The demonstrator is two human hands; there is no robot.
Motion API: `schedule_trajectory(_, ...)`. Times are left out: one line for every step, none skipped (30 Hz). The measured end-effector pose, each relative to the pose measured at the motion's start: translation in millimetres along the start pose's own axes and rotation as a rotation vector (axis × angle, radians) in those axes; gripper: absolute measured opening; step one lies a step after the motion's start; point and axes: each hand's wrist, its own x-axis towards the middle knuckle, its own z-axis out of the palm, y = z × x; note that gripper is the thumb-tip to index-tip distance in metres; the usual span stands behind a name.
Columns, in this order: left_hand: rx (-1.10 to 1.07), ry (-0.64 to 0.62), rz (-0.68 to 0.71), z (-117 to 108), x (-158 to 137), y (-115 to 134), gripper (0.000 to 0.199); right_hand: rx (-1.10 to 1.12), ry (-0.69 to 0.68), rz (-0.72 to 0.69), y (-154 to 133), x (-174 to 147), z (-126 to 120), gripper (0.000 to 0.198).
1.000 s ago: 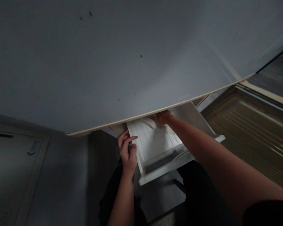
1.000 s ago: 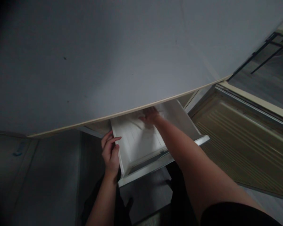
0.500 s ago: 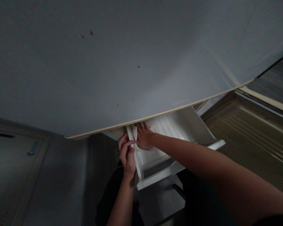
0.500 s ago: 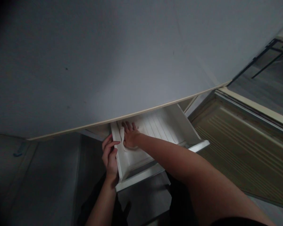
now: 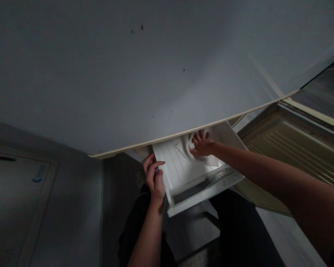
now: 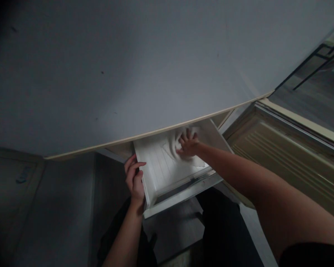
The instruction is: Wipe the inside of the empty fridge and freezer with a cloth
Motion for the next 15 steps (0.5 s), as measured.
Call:
schedule_trajectory(0.0, 0.002, 0.001, 0.4, -0.2, -0.4, 0.023, -0.014, -0.045, -0.052, -21.3, 1.5, -1.6, 0.085)
schedule_trajectory(0.005, 0.003, -0.001, 0.7, -0.3, -0.9, 0.024, -0.017, -0.07, -0.105, -43.2, 3.8, -3.4, 0.095)
schedule_trajectory(0.013, 0.003, -0.002, 0.9, -0.3, -1.4, 0.025, -0.016, -0.087, -0.177, -64.9, 6.2, -5.1, 0.102)
schedule_trajectory(0.02, 0.002, -0.003, 0.9, -0.3, -1.8, 0.025, -0.014, -0.093, -0.264, -85.0, 8.3, -6.4, 0.107)
schedule_trajectory(0.024, 0.002, -0.003, 0.8, -0.2, -2.0, 0.025, -0.013, -0.091, -0.34, -102.6, 9.7, -7.2, 0.109)
schedule_trajectory(0.024, 0.0, -0.004, 0.7, 0.0, -1.9, 0.025, -0.015, -0.09, -0.4, -116.3, 10.3, -7.4, 0.111)
schedule_trajectory(0.022, -0.001, -0.004, 0.6, 0.2, -1.5, 0.024, -0.017, -0.089, -0.447, -125.1, 9.9, -7.3, 0.111)
schedule_trajectory(0.02, 0.001, -0.004, 0.5, 0.5, -0.9, 0.024, -0.017, -0.09, -0.486, -128.0, 8.6, -6.9, 0.11)
schedule_trajectory(0.018, 0.002, -0.004, 0.4, 0.8, 0.0, 0.023, -0.015, -0.097, -0.515, -124.6, 6.4, -6.5, 0.11)
schedule_trajectory(0.015, 0.004, -0.004, 0.5, 1.2, 0.9, 0.023, -0.01, -0.108, -0.534, -114.8, 3.2, -6.3, 0.111)
schedule_trajectory(0.01, 0.008, -0.001, 0.6, 1.6, 1.7, 0.023, -0.003, -0.125, -0.547, -99.3, -0.9, -6.3, 0.113)
schedule_trajectory(0.003, 0.011, 0.002, 0.7, 1.9, 2.3, 0.022, 0.004, -0.148, -0.549, -79.1, -5.8, -6.7, 0.116)
schedule_trajectory(-0.003, 0.013, 0.008, 0.8, 2.2, 2.7, 0.022, 0.008, -0.171, -0.523, -55.9, -11.3, -7.4, 0.121)
schedule_trajectory(-0.008, 0.01, 0.013, 0.8, 2.5, 2.8, 0.022, 0.011, -0.195, -0.475, -31.1, -17.3, -8.4, 0.126)
schedule_trajectory(-0.007, 0.005, 0.015, 0.8, 2.6, 2.7, 0.022, 0.007, -0.213, -0.415, -6.6, -23.5, -9.4, 0.13)
